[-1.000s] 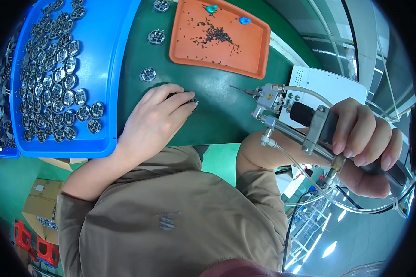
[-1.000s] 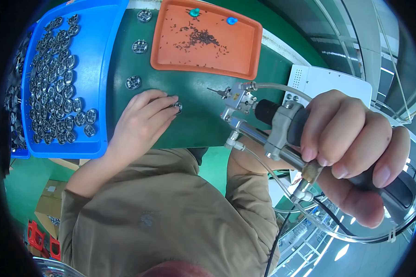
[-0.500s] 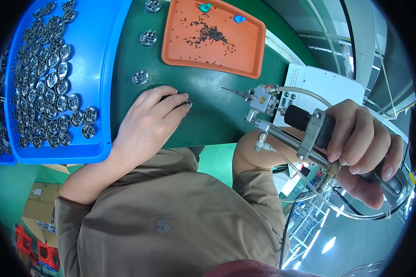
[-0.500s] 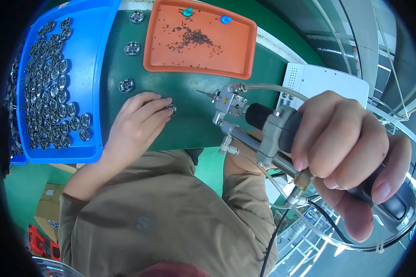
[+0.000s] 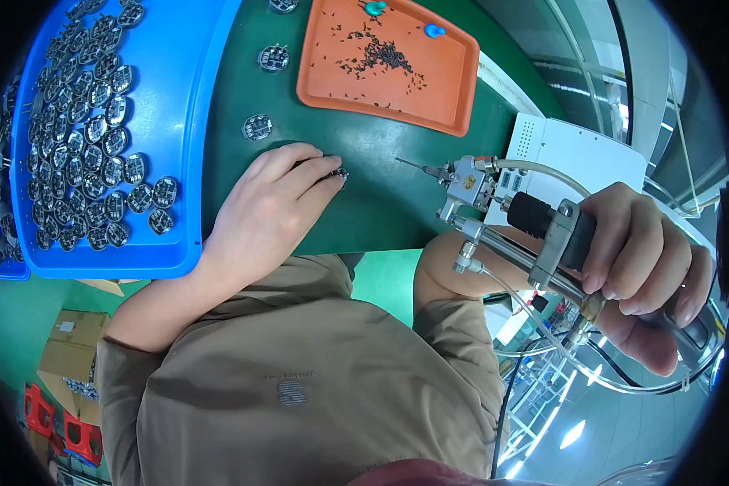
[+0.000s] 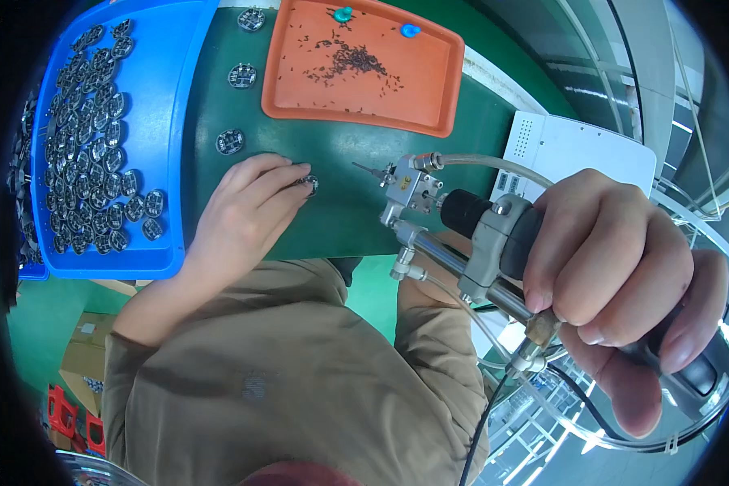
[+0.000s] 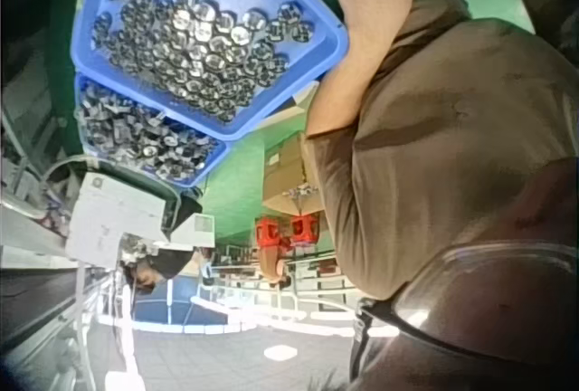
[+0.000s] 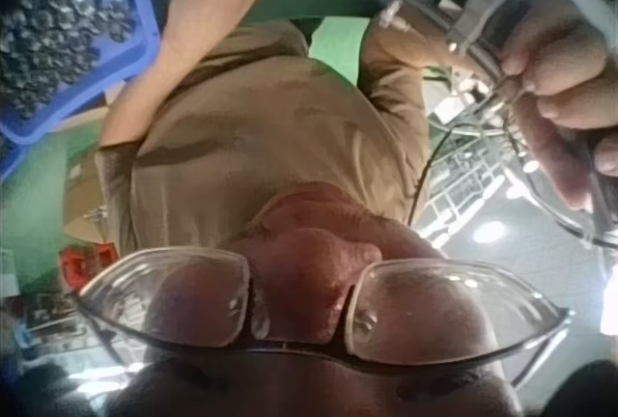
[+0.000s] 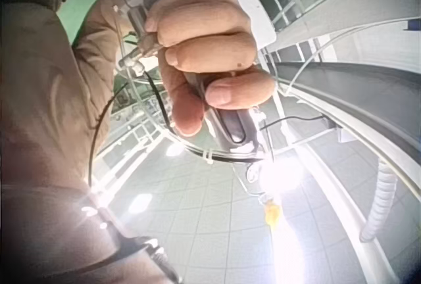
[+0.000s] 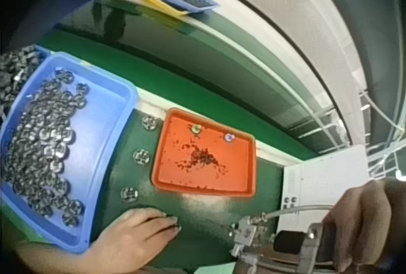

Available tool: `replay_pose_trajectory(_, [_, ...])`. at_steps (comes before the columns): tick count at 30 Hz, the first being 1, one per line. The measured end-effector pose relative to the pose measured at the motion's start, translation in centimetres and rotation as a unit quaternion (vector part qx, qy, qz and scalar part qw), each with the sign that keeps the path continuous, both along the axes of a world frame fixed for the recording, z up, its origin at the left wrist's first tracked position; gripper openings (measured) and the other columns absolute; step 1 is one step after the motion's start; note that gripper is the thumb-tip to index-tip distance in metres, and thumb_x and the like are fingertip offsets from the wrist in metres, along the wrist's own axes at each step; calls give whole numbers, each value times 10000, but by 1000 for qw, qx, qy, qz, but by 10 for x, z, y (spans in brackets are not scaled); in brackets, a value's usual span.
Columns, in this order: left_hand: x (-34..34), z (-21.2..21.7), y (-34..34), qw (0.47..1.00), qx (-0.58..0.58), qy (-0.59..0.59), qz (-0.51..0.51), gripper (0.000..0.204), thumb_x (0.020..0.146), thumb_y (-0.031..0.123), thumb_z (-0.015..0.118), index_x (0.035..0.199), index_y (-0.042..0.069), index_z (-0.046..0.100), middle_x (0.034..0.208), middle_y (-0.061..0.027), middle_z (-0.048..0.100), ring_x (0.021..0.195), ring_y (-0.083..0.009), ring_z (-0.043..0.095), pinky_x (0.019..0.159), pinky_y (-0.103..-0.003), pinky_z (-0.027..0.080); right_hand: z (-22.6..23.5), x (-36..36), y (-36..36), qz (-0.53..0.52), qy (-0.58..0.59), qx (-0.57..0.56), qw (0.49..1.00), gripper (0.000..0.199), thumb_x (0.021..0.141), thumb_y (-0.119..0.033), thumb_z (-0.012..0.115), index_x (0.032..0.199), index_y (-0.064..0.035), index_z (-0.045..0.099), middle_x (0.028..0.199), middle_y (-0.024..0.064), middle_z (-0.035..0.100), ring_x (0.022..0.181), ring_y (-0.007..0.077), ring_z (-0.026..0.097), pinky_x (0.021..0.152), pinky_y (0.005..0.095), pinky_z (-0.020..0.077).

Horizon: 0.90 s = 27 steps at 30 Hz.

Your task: Assembling small components using a handheld press tool and a specialized assembly machine in a manufacturing environment.

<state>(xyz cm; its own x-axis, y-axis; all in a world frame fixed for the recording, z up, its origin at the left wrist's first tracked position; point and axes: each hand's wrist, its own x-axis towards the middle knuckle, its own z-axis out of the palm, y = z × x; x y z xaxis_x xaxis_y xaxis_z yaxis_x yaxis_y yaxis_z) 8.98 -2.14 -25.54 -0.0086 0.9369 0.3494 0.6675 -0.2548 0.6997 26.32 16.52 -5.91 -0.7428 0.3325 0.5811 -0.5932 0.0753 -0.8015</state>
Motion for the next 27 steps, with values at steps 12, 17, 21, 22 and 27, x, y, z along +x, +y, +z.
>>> replay_pose_trajectory(12, [1, 2, 0, 1000, -2, -5, -6, 256, 791, 43, 755, 1044, 11, 734, 1191, -81, 694, 1131, -275, 617, 937, -412, 520, -2, 1, -1, 3, 13, -12, 1000, 396, 793, -367, 890, 972, -103, 655, 699, 1, 634, 554, 91, 601, 522, 244, 599])
replay_pose_trajectory(17, [1, 3, 0, 1000, -3, -23, 1, 241, 806, 58, 761, 1042, 15, 735, 1193, -80, 692, 1131, -277, 616, 943, -412, 519, -3, -4, 1, 36, 4, -12, 999, 388, 792, -366, 893, 961, -107, 660, 696, -4, 629, 554, 94, 601, 521, 243, 595])
replay_pose_trajectory(21, [1, 1, 0, 1000, -2, -15, 0, 249, 796, 42, 757, 1041, 7, 732, 1191, -81, 692, 1132, -279, 618, 942, -413, 518, -2, -5, 0, 36, -7, -13, 999, 376, 794, -357, 895, 939, -103, 659, 691, -6, 624, 552, 95, 602, 517, 249, 594])
replay_pose_trajectory(22, [1, 1, 0, 1000, -1, -11, -3, 250, 794, 37, 755, 1040, 5, 731, 1188, -81, 692, 1131, -280, 619, 941, -413, 518, 0, -4, -1, 37, -9, -11, 999, 373, 796, -355, 894, 935, -102, 658, 688, -6, 621, 551, 95, 602, 516, 251, 594])
replay_pose_trajectory(27, [1, 3, 1, 1000, -4, -8, -1, 252, 782, 16, 750, 1033, -1, 729, 1177, -84, 691, 1122, -283, 625, 932, -413, 520, 2, -7, 2, 76, -17, 6, 997, 352, 818, -339, 882, 918, -96, 648, 672, -5, 611, 546, 94, 607, 515, 258, 595])
